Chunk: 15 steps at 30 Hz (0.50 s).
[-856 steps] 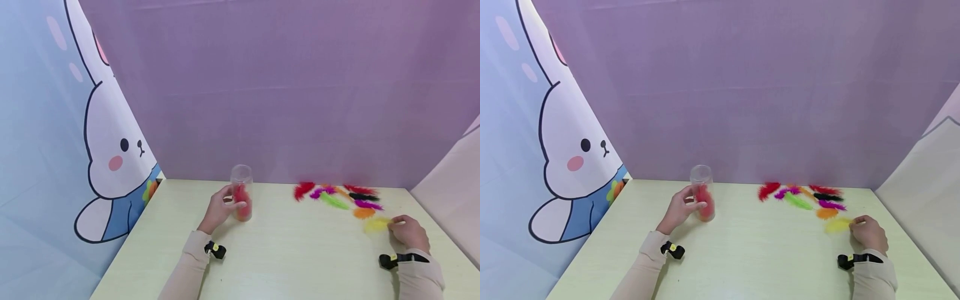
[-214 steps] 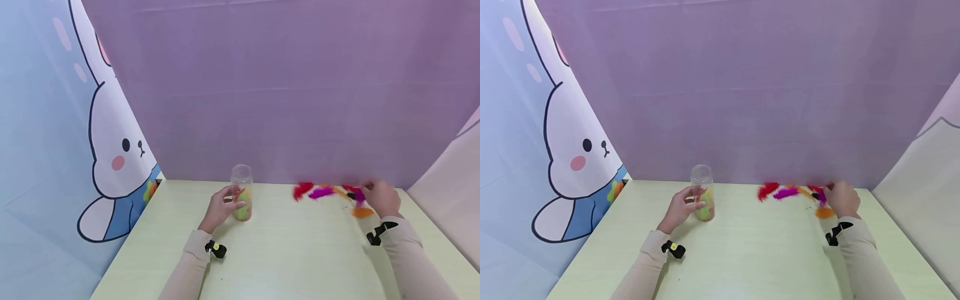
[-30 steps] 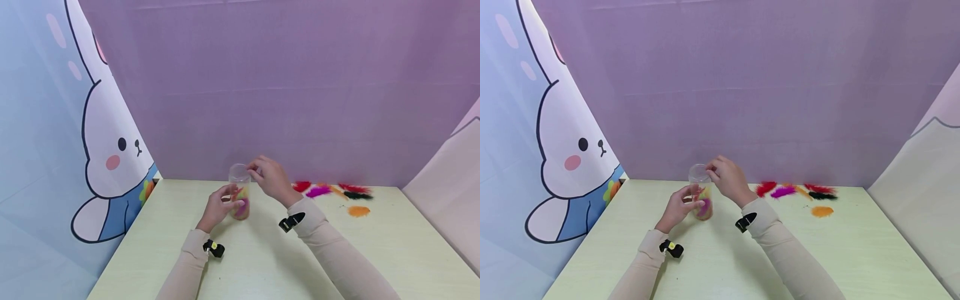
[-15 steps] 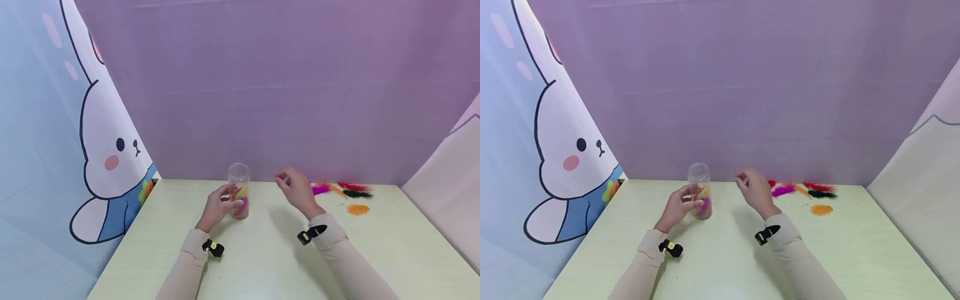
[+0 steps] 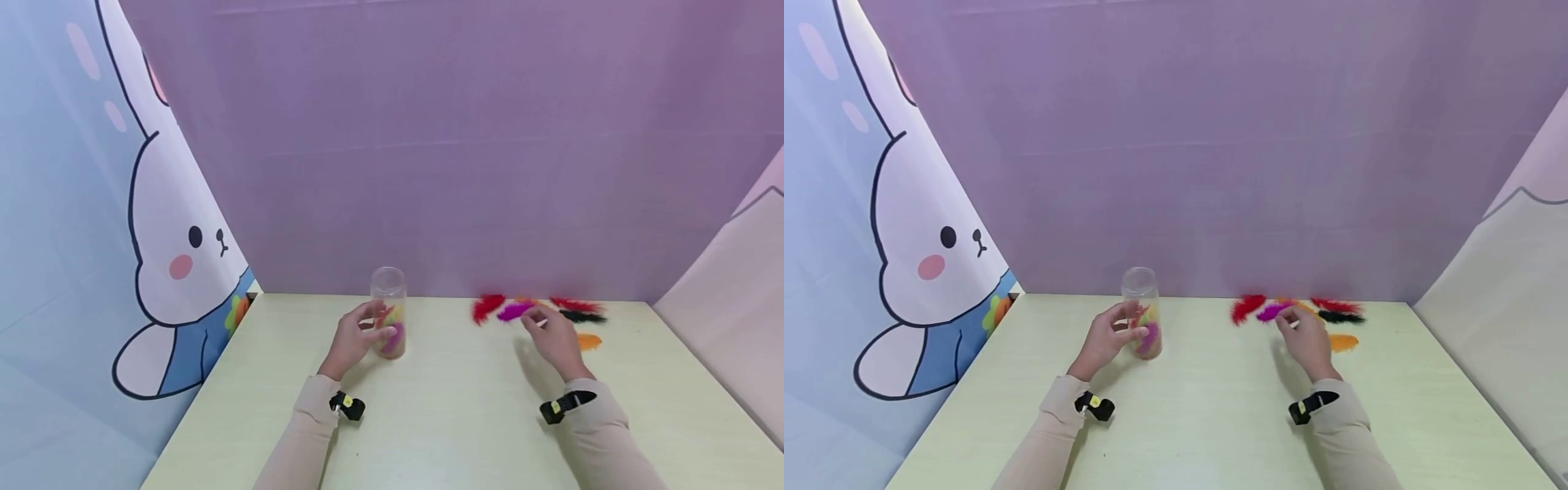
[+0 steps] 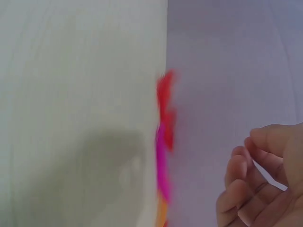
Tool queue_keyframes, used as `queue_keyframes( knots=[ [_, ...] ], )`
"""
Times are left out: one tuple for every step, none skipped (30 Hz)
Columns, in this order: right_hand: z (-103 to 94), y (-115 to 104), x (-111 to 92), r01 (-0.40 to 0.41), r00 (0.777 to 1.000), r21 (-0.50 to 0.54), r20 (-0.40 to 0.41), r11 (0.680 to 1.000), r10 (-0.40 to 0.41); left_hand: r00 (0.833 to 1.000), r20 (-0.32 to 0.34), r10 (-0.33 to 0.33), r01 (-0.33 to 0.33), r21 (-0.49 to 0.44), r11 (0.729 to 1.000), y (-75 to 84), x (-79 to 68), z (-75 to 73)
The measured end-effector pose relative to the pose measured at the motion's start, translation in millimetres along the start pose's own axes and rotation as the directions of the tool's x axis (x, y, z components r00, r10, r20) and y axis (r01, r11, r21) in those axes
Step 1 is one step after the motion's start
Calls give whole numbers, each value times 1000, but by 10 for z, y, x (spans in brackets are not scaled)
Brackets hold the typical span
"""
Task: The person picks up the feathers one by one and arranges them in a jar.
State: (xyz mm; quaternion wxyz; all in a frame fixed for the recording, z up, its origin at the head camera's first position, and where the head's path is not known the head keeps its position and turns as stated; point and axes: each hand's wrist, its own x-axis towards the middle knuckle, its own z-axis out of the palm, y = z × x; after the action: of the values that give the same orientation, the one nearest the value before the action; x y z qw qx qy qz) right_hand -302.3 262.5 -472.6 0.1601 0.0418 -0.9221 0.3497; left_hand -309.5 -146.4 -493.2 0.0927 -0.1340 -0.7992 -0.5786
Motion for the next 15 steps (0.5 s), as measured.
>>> queue_keyframes(
  knots=[
    [-42,68,-13,-13,1000,-3,-2,1000,13,1000,-2,2,-2,-1,1000,5,2,2],
    [-83,138,-25,-31,1000,-14,-6,999,30,1000,-3,4,-4,1,1000,6,4,3],
    [-127,202,-36,-48,999,-19,-11,999,48,1000,-3,5,-5,4,1000,7,5,4],
    [-169,263,-44,-70,998,-22,-13,997,69,1000,-4,4,-4,6,1000,6,6,2],
    [-210,327,-51,-93,996,-28,-12,995,93,1000,-4,4,-4,7,1000,5,6,1],
    [-252,390,-59,-116,993,-35,-10,993,116,1000,-4,2,-2,7,1000,4,6,-1],
    [-295,452,-67,-141,990,-46,-6,989,140,1000,-3,-2,2,8,1000,4,5,-2],
    [-339,515,-75,-164,986,-52,2,985,164,1000,-3,-7,7,9,1000,4,5,-3],
    [-380,578,-83,-182,983,-60,7,981,183,1000,-2,-12,12,9,1000,4,4,-4],
    [-420,641,-91,-204,979,-68,18,977,205,1000,-1,-15,15,8,1000,5,4,-4],
    [-458,704,-98,-221,975,-81,20,972,223,1000,0,-16,16,9,1000,6,4,-5],
    [-496,760,-104,-235,971,-88,25,968,238,1000,-1,-17,17,9,1000,8,5,-4],
    [-530,815,-111,-251,966,-91,31,964,255,1000,0,-14,14,12,1000,9,5,-4],
    [-560,866,-117,-264,963,-94,39,960,268,1000,1,-11,11,11,1000,10,6,-4],
    [-586,915,-121,-274,959,-102,44,956,280,1000,1,-8,8,9,1000,12,7,-3]
  ],
)
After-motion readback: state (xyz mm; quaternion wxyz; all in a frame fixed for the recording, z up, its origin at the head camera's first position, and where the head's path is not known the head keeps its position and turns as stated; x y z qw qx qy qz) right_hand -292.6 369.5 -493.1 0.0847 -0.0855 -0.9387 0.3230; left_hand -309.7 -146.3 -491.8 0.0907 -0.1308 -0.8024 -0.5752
